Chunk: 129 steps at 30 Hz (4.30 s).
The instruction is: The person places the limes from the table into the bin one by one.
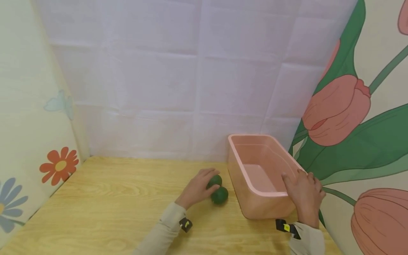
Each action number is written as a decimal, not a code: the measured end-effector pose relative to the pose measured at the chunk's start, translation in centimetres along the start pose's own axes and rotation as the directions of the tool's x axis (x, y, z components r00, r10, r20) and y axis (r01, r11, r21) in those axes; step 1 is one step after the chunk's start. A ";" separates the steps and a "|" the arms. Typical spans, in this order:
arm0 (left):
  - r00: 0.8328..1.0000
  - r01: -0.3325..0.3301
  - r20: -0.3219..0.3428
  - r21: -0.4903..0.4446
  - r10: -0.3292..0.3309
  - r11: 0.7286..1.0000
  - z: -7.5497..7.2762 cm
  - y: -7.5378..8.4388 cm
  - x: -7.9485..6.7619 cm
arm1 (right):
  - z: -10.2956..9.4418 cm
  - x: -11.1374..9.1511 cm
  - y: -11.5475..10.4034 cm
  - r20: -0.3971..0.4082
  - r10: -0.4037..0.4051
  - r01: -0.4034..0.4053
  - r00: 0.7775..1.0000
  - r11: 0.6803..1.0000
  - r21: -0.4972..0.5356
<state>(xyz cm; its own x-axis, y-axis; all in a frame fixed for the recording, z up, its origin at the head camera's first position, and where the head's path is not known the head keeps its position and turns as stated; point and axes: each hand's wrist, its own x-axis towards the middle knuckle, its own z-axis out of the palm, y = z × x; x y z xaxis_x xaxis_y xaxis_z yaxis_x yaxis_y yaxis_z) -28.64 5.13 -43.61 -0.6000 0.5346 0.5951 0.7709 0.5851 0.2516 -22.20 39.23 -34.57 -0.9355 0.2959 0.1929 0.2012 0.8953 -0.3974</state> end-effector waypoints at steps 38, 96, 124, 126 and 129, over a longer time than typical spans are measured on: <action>0.980 0.194 0.052 0.005 -0.194 0.981 0.7 -1.4 -0.8 | 0.0 -0.1 0.2 -0.008 -0.015 0.015 1.000 1.000 -0.004; 0.897 0.413 0.213 -0.091 -0.388 0.906 2.4 -3.0 -2.0 | -0.1 0.3 0.1 0.024 -0.006 0.007 1.000 1.000 -0.007; 0.895 0.417 0.202 -0.062 -0.397 0.907 2.1 -3.1 -2.0 | 0.0 0.0 0.1 0.005 -0.013 0.012 1.000 1.000 0.005; 0.896 0.416 0.203 -0.069 -0.395 0.907 2.0 -3.0 -2.0 | 0.0 0.0 0.1 0.008 -0.013 0.013 1.000 1.000 0.001; 0.893 0.423 0.208 -0.082 -0.399 0.903 1.8 -2.9 -2.1 | 0.0 0.0 0.2 0.005 -0.019 0.019 1.000 1.000 -0.003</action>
<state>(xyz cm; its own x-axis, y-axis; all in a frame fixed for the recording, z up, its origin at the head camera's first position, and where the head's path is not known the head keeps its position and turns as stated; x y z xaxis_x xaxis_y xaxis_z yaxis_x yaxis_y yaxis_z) -30.03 3.42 -46.94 -0.8880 0.3709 0.2719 0.4598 0.7038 0.5415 -22.17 39.37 -34.66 -0.9405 0.2776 0.1961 0.1846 0.9017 -0.3911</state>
